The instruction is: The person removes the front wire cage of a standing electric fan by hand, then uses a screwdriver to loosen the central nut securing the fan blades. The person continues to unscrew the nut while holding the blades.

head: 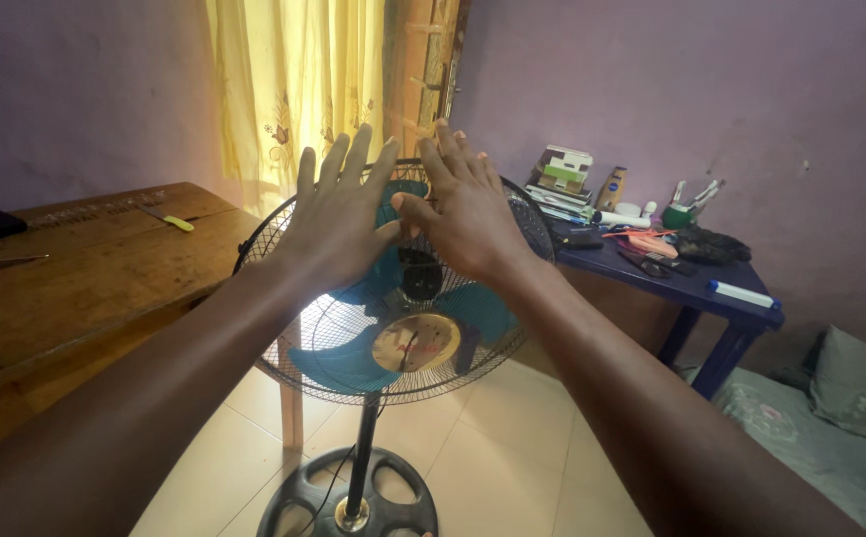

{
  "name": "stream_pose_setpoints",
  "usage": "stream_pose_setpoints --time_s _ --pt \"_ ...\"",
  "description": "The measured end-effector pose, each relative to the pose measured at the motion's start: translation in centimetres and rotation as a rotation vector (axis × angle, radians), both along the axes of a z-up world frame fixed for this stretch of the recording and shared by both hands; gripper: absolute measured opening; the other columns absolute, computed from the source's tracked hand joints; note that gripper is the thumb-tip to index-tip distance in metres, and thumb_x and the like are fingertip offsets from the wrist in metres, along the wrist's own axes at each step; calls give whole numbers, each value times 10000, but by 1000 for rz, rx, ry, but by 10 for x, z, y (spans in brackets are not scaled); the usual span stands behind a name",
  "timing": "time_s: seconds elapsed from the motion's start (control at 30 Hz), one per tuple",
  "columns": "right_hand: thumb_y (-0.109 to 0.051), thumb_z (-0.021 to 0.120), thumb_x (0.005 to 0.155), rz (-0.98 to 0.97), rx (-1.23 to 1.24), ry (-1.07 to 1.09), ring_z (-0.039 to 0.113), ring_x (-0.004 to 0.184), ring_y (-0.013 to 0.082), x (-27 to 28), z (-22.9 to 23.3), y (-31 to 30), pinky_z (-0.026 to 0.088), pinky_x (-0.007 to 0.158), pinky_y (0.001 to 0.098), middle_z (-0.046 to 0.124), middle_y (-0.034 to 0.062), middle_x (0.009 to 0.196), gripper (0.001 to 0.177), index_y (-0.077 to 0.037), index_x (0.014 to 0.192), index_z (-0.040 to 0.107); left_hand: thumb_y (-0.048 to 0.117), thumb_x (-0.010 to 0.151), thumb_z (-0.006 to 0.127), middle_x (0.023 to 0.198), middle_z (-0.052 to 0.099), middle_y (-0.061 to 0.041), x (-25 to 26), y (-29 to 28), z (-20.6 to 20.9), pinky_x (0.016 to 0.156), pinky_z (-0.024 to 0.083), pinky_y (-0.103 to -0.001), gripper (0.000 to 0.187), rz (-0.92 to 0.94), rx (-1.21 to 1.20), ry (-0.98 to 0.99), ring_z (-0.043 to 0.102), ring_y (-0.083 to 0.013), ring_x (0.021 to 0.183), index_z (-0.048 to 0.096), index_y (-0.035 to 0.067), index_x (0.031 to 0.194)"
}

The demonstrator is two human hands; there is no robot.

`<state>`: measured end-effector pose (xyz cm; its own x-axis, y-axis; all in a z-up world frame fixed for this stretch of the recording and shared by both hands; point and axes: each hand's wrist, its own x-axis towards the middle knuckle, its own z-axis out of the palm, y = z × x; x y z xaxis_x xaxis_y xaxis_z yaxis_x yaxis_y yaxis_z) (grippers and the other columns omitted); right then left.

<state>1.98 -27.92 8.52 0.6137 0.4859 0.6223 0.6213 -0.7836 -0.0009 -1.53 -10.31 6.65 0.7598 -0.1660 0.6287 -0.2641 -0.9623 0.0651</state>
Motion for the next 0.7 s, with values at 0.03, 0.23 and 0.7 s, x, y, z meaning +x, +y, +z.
stream_pose_setpoints --time_s 0.03,0.23,0.7 --pt "-571 454 1011 -9 -11 9 42 1575 326 0 1 0 40 1251 503 90 173 1696 813 -64 1603 220 567 896 639 1656 111 -203 -1 0 1 1211 32 -583 949 -1 12 -10 81 -388 1533 164 144 1600" --pt "-571 479 996 2 -46 -64 64 1564 339 -1 1 -5 78 1245 505 106 175 1692 820 -69 1599 241 525 881 672 1660 141 -192 -7 0 3 1205 37 -584 938 -6 44 -74 111 -383 1528 187 161 1598" --pt "-470 673 903 50 34 -125 378 1436 401 -22 11 1 272 1176 509 471 223 1494 743 -41 1466 445 462 860 710 1613 269 -153 -36 10 14 1218 78 -560 958 -12 7 -34 165 -348 1516 209 214 1637"
